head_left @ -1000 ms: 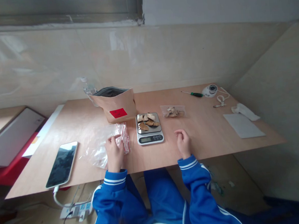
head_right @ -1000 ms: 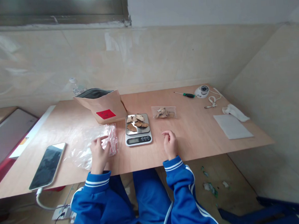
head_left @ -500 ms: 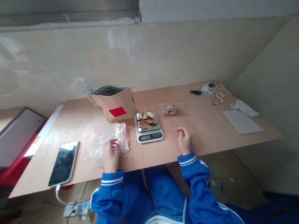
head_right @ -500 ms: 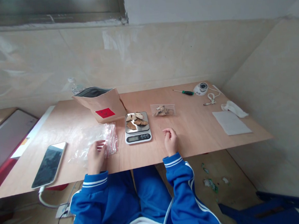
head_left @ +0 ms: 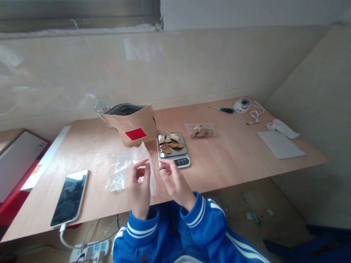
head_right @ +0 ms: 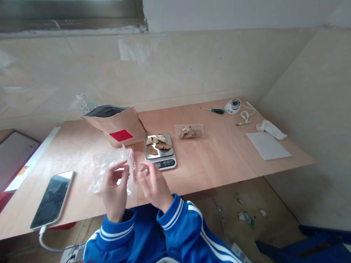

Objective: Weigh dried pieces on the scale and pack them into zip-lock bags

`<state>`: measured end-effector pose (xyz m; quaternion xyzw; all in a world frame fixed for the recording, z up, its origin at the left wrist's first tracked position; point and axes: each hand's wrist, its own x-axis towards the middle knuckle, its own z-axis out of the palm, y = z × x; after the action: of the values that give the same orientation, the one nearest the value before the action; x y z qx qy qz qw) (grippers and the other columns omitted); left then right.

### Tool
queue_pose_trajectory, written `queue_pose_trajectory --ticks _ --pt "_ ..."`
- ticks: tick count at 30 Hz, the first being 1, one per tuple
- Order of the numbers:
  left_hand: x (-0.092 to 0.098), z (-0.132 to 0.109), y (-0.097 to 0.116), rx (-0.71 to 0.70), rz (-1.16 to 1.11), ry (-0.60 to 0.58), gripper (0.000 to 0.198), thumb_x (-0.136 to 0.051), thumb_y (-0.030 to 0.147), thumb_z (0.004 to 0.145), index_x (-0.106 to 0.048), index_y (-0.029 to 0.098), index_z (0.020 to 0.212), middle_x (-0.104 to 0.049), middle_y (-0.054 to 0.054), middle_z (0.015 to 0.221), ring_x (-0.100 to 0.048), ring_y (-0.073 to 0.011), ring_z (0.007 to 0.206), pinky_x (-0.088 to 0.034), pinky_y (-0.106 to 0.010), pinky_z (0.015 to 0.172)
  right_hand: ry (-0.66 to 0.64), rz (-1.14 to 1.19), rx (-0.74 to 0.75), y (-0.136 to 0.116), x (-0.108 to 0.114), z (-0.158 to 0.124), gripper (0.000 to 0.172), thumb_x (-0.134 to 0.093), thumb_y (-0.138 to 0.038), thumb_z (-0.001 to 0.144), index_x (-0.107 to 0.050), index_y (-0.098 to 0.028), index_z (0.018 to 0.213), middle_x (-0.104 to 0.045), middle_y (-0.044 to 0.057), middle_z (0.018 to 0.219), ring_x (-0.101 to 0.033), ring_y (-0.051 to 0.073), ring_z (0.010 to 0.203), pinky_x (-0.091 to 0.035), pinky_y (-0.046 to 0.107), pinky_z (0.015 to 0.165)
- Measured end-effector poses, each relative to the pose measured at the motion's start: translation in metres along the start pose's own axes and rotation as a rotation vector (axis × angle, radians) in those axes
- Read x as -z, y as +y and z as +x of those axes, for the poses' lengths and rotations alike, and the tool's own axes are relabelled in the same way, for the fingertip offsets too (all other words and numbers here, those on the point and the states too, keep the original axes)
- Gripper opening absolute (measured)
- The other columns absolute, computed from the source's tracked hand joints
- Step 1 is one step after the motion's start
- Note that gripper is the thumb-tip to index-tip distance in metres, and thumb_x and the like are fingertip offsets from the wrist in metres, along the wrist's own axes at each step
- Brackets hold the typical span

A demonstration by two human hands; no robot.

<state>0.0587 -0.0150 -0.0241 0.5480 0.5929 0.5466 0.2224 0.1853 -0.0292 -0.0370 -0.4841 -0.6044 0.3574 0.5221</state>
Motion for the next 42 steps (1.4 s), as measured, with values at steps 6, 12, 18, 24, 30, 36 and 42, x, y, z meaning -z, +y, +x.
queue_pose_trajectory --ticks 6,12,18,24,30,36,42 --pt "-0.01 -0.011 0.011 0.106 -0.278 -0.056 0.027 -0.062 0.036 0.082 -0.058 0.02 0.103 -0.064 -0.003 0.091 -0.064 -0.0145 0.076 -0.054 -0.026 0.067 -0.046 0.277 -0.14 -0.009 -0.021 0.007 0.029 -0.043 -0.041 0.094 -0.056 -0.021 0.111 -0.067 0.008 0.104 -0.065 0.018 0.091 -0.052 0.03 0.08" --pt "0.002 -0.009 0.005 -0.039 -0.157 -0.234 0.035 -0.058 0.036 0.085 -0.057 0.023 0.118 -0.06 -0.007 0.102 -0.062 -0.0169 0.087 -0.054 -0.031 0.075 -0.077 0.31 -0.177 -0.008 0.0 0.014 0.037 -0.046 -0.045 0.092 -0.062 -0.02 0.115 -0.069 0.008 0.106 -0.066 0.021 0.095 -0.053 0.033 0.085" --pt "-0.002 -0.01 0.001 -0.268 0.007 -0.207 0.033 -0.06 0.032 0.084 -0.061 0.027 0.117 -0.056 -0.005 0.1 -0.058 -0.0163 0.084 -0.053 -0.032 0.074 -0.144 0.147 -0.142 -0.017 0.01 0.016 0.038 -0.041 -0.044 0.094 -0.062 -0.023 0.119 -0.072 0.004 0.089 -0.068 0.022 0.082 -0.055 0.035 0.076" --pt "-0.004 -0.009 -0.003 -0.31 0.027 -0.177 0.011 -0.06 0.033 0.084 -0.066 0.023 0.084 -0.061 -0.004 0.089 -0.06 -0.0177 0.082 -0.051 -0.031 0.071 -0.197 0.024 -0.06 -0.019 0.014 0.017 0.033 -0.041 -0.038 0.095 -0.068 -0.022 0.102 -0.072 0.003 0.088 -0.066 0.024 0.094 -0.051 0.037 0.085" --pt "0.004 -0.005 -0.009 -0.136 -0.109 -0.01 0.015 -0.059 0.033 0.085 -0.057 0.021 0.076 -0.061 -0.003 0.086 -0.06 -0.0176 0.087 -0.048 -0.033 0.081 -0.049 0.1 -0.188 0.001 0.012 0.021 0.039 -0.046 -0.044 0.091 -0.064 -0.02 0.116 -0.073 0.008 0.1 -0.068 0.023 0.084 -0.054 0.038 0.079" --pt "0.004 0.006 -0.005 0.01 -0.335 0.018 0.026 -0.054 0.044 0.086 -0.044 0.02 0.08 -0.059 -0.01 0.114 -0.058 -0.0216 0.11 -0.046 -0.038 0.094 -0.069 0.103 -0.083 0.034 0.039 0.04 0.041 -0.045 -0.046 0.091 -0.065 -0.019 0.113 -0.071 0.009 0.105 -0.066 0.022 0.091 -0.051 0.04 0.085" --pt "-0.007 0.006 -0.014 0.031 -0.277 0.039 0.028 -0.043 0.049 0.091 -0.042 0.021 0.091 -0.056 -0.013 0.125 -0.054 -0.0217 0.119 -0.044 -0.039 0.099 0.174 -0.659 0.11 0.081 0.045 0.062 0.026 -0.051 -0.02 0.084 -0.064 -0.017 0.106 -0.065 0.014 0.109 -0.053 0.028 0.103 -0.041 0.045 0.091"
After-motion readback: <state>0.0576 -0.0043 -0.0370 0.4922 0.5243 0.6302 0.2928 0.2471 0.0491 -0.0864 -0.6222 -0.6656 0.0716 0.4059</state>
